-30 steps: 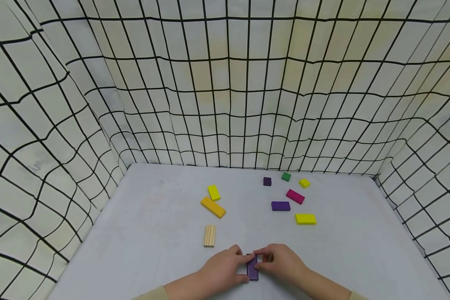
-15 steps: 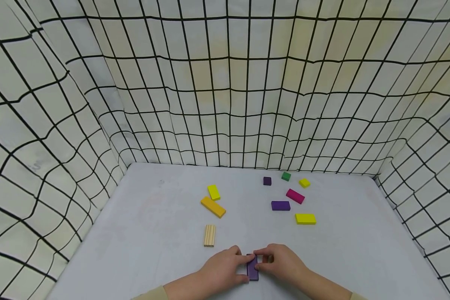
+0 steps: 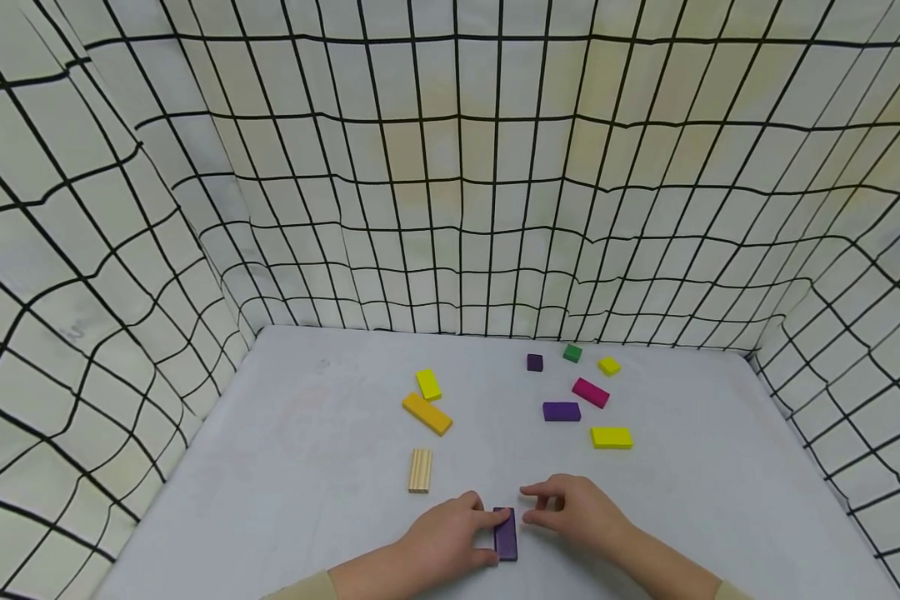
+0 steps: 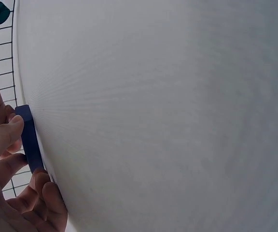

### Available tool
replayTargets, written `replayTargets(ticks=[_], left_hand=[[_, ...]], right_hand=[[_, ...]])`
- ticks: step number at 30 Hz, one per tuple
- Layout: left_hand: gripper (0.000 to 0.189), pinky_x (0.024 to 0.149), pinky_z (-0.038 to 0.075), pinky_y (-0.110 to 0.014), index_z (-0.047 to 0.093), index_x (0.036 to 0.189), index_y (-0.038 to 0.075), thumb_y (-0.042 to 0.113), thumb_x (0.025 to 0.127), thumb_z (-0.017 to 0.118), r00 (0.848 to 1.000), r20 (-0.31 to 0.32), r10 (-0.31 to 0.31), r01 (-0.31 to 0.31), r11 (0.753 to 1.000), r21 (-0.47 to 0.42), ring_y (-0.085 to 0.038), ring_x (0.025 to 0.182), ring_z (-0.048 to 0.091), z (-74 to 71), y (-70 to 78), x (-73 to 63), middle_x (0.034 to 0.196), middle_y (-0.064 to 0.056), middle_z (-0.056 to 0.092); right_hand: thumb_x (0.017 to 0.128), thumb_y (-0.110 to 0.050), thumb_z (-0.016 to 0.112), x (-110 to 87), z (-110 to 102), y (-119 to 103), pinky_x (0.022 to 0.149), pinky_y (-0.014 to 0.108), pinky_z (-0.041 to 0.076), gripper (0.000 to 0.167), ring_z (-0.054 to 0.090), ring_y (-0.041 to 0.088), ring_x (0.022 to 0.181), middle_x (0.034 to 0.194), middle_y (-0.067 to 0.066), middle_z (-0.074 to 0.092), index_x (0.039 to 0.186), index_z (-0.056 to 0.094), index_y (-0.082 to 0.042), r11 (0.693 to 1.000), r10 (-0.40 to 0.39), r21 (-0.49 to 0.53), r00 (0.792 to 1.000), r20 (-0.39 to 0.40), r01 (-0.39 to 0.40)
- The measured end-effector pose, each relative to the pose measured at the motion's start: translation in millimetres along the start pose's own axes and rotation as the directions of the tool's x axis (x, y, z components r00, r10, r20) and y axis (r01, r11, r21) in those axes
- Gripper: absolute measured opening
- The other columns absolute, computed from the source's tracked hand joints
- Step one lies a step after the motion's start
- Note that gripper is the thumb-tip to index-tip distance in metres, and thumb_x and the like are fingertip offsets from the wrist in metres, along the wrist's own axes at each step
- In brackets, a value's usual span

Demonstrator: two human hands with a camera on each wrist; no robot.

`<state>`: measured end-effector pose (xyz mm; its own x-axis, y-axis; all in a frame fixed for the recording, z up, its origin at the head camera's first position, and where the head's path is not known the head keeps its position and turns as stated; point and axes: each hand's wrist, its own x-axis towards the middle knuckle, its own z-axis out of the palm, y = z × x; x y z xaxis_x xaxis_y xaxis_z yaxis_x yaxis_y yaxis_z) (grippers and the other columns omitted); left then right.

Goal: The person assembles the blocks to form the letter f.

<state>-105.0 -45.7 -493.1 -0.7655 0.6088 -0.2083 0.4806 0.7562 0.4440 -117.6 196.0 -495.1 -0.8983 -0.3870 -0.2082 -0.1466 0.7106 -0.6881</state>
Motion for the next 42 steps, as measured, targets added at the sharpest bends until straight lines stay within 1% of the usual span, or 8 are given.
replayTargets(ticks=[6,9,16,23,28,34,38,42], left_hand=[[0.056,0.063,0.043,-0.020,0.061,0.137,0.035,0.043,0.084,0.078,1.000,0.018,-0.013,0.013,1.000,0.003,-0.003,0.072,0.045,-1.4,0.7,-0.2,0.094,0.009,0.053],[0.056,0.064,0.043,-0.021,0.061,0.137,0.036,0.043,0.084,0.078,0.999,0.026,-0.018,0.018,1.000,-0.002,-0.003,0.072,0.045,-1.2,0.3,0.2,0.095,0.009,0.053],[0.055,0.064,0.043,-0.021,0.061,0.136,0.035,0.043,0.084,0.077,1.000,0.020,-0.009,0.009,1.000,0.003,-0.002,0.072,0.045,0.4,0.5,0.4,0.096,0.009,0.054],[0.054,0.065,0.043,-0.021,0.062,0.135,0.034,0.042,0.084,0.078,1.000,0.005,0.011,-0.011,1.000,0.014,-0.002,0.073,0.044,-0.1,1.2,-1.6,0.096,0.009,0.054],[0.055,0.066,0.044,-0.021,0.062,0.135,0.035,0.043,0.084,0.077,1.000,0.006,0.013,-0.014,1.000,0.012,-0.002,0.074,0.045,-0.3,0.5,-2.0,0.097,0.010,0.054],[0.055,0.065,0.044,-0.021,0.062,0.135,0.034,0.042,0.083,0.078,1.000,-0.003,0.022,-0.022,1.000,0.004,-0.001,0.074,0.045,-0.3,0.6,-3.0,0.096,0.010,0.053],[0.055,0.066,0.044,-0.021,0.062,0.135,0.035,0.042,0.084,0.078,1.000,0.000,0.021,-0.021,1.000,0.002,-0.001,0.075,0.045,-0.2,0.7,-3.3,0.097,0.010,0.054],[0.055,0.066,0.044,-0.021,0.062,0.136,0.034,0.042,0.084,0.078,1.000,0.005,0.015,-0.015,1.000,-0.001,-0.002,0.075,0.045,-1.5,1.5,-3.9,0.097,0.010,0.054]], right_hand=[[0.085,-0.042,0.076,1.9,-15.8,9.7,0.061,0.022,0.046,0.041,0.051,0.010,0.073,0.087,-0.015,0.061,0.121,0.074,-0.021,0.999,0.004,-0.047,0.997,-0.072,-0.008],[0.085,-0.041,0.076,1.4,-25.8,14.1,0.059,0.022,0.046,0.041,0.051,0.012,0.073,0.089,-0.013,0.062,0.121,0.073,-0.021,0.998,0.020,-0.054,0.994,-0.104,-0.026],[0.083,-0.036,0.080,-0.3,-53.5,29.4,0.056,0.024,0.043,0.040,0.051,0.013,0.075,0.094,-0.011,0.064,0.120,0.074,-0.021,0.994,0.084,-0.046,0.974,-0.212,-0.095],[0.085,-0.033,0.078,-1.3,-82.7,47.1,0.058,0.024,0.042,0.039,0.050,0.016,0.081,0.099,-0.004,0.066,0.121,0.074,-0.017,0.992,0.067,-0.083,0.960,-0.272,-0.092],[0.087,-0.033,0.076,1.1,-97.1,58.2,0.060,0.024,0.043,0.039,0.050,0.018,0.084,0.106,0.000,0.067,0.122,0.073,-0.016,0.986,0.067,-0.128,0.959,-0.276,-0.105],[0.089,-0.034,0.074,5.2,-108.3,70.3,0.060,0.026,0.043,0.041,0.050,0.019,0.084,0.115,0.008,0.066,0.124,0.071,-0.012,0.977,0.075,-0.173,0.965,-0.251,-0.121],[0.089,-0.032,0.074,7.9,-112.7,75.1,0.060,0.027,0.044,0.040,0.050,0.019,0.083,0.117,0.012,0.064,0.123,0.071,-0.011,0.977,0.064,-0.186,0.971,-0.232,-0.109],[0.090,-0.032,0.073,13.4,-115.5,79.6,0.064,0.026,0.046,0.040,0.052,0.019,0.086,0.120,0.013,0.063,0.124,0.071,-0.011,0.972,0.045,-0.218,0.980,-0.192,-0.087]])
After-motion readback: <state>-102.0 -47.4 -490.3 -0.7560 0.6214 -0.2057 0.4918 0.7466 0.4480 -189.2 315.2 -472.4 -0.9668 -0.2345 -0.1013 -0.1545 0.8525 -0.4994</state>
